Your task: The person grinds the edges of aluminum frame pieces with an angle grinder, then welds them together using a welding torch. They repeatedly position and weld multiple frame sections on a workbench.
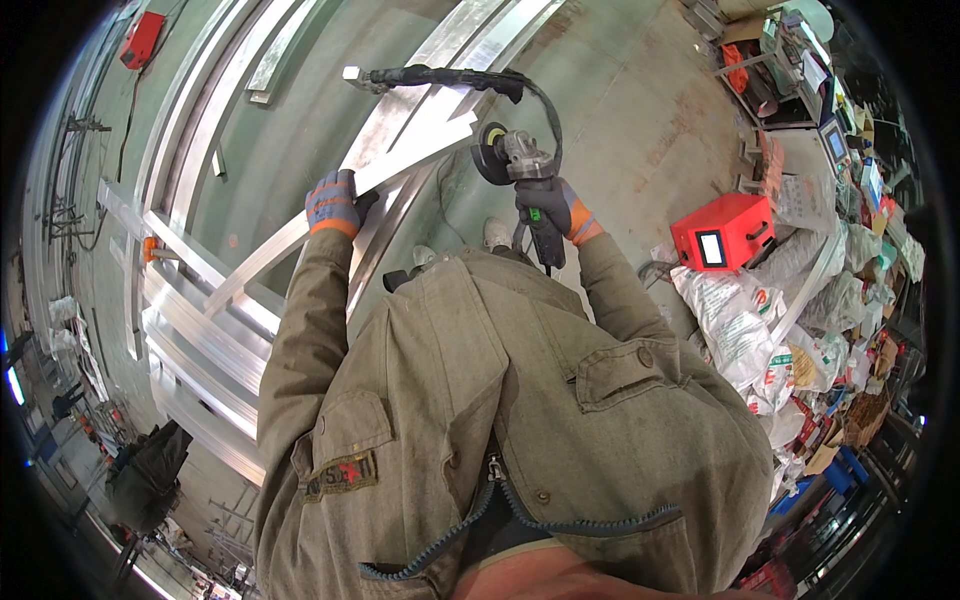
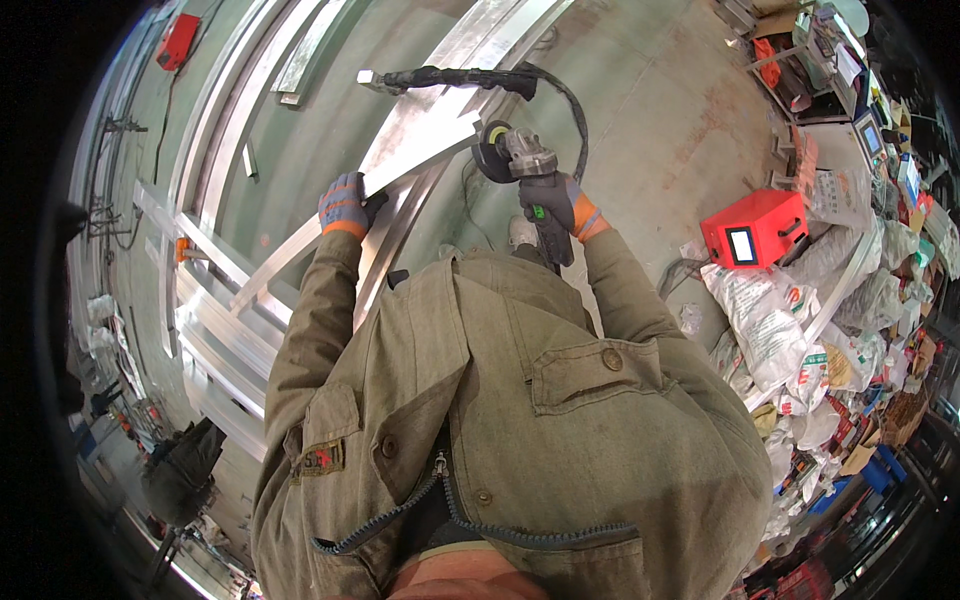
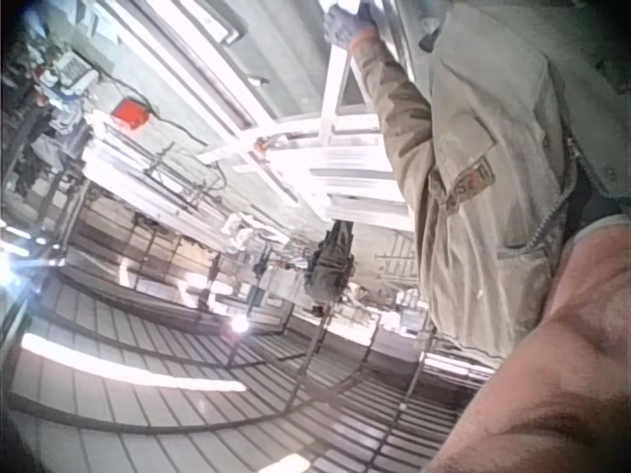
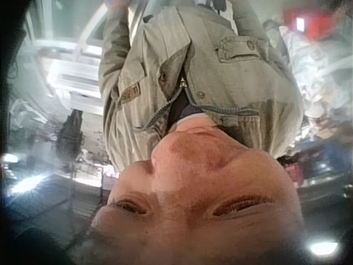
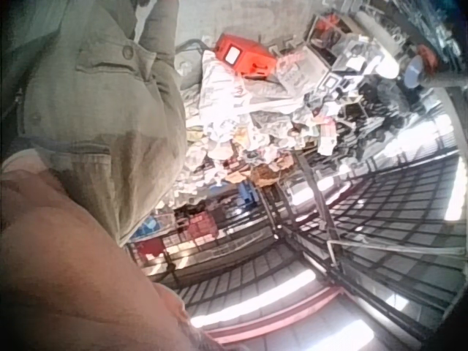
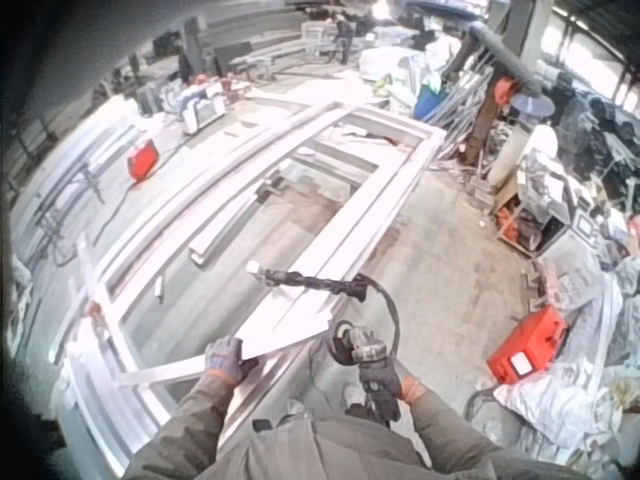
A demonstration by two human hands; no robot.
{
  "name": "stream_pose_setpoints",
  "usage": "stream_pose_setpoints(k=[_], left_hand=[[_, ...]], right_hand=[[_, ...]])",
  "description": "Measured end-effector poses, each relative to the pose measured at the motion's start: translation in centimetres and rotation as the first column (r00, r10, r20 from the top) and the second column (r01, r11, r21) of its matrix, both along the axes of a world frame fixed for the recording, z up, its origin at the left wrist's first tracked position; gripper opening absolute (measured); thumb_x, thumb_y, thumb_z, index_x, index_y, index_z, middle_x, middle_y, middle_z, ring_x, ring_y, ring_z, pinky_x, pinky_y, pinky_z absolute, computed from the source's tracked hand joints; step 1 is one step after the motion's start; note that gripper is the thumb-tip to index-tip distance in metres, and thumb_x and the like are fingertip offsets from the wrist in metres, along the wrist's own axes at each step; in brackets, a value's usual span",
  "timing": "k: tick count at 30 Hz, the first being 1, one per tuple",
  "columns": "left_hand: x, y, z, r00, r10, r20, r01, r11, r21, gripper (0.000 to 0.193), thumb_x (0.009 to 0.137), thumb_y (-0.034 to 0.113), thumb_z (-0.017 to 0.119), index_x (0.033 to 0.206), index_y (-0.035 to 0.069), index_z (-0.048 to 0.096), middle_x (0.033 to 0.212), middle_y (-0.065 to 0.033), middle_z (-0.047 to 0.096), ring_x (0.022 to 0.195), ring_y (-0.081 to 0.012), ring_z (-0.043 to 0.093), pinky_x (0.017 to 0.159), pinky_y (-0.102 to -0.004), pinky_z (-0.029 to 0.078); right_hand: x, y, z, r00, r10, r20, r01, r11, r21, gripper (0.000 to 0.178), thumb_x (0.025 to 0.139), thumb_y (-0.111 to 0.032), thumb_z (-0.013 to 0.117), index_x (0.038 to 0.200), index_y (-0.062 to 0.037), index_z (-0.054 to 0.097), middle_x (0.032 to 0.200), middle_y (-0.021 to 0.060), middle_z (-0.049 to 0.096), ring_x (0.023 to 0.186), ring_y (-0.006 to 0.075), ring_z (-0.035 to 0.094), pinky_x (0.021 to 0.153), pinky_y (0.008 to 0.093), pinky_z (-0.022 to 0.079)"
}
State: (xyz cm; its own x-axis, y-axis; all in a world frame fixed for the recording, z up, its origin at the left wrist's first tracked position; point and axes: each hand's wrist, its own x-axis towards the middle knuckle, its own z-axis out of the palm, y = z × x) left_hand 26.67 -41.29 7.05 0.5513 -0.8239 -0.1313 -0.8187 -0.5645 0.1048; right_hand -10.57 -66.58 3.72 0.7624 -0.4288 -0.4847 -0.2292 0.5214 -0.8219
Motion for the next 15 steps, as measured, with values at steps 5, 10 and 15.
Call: stream_pose_setpoints(k=[5, 10, 15], left_hand=[[-0.2, 0.2, -0.1, 1.000, -0.007, 0.016, 0.008, 0.999, -0.045, 0.055, 0.088, 0.057, 0.089, 0.119, 0.014, 0.071, 0.112, -0.0101, 0.073, 0.111, -0.0354, 0.070, 0.094, -0.0507, 0.051], [-0.2, 0.1, -0.1, 1.000, -0.004, 0.015, 0.004, 0.999, -0.037, 0.056, 0.088, 0.057, 0.089, 0.120, 0.015, 0.071, 0.112, -0.0099, 0.073, 0.111, -0.0352, 0.070, 0.095, -0.0507, 0.051], [-0.2, 0.1, 0.1, 1.000, 0.000, 0.000, 0.000, 1.000, 0.004, 0.056, 0.088, 0.058, 0.089, 0.118, 0.015, 0.071, 0.112, -0.0097, 0.073, 0.111, -0.0351, 0.070, 0.094, -0.0508, 0.051]], right_hand=[[0.7, -0.7, 1.2, 1.000, 0.004, 0.011, -0.004, 1.000, 0.015, 0.028, 0.092, -0.023, 0.086, 0.107, -0.0012, 0.077, 0.091, 0.0059, 0.075, 0.079, 0.0163, 0.071, 0.070, 0.0349, 0.059], [1.4, -1.2, 1.8, 1.000, 0.022, 0.001, -0.022, 0.999, 0.043, 0.028, 0.092, -0.021, 0.085, 0.108, -0.0003, 0.076, 0.089, 0.0068, 0.075, 0.075, 0.0174, 0.070, 0.068, 0.0353, 0.058], [1.4, -1.7, 0.6, 1.000, 0.020, -0.005, -0.019, 0.999, 0.048, 0.029, 0.092, -0.022, 0.085, 0.109, -0.0005, 0.076, 0.092, 0.0070, 0.075, 0.076, 0.0177, 0.071, 0.069, 0.0357, 0.060]])
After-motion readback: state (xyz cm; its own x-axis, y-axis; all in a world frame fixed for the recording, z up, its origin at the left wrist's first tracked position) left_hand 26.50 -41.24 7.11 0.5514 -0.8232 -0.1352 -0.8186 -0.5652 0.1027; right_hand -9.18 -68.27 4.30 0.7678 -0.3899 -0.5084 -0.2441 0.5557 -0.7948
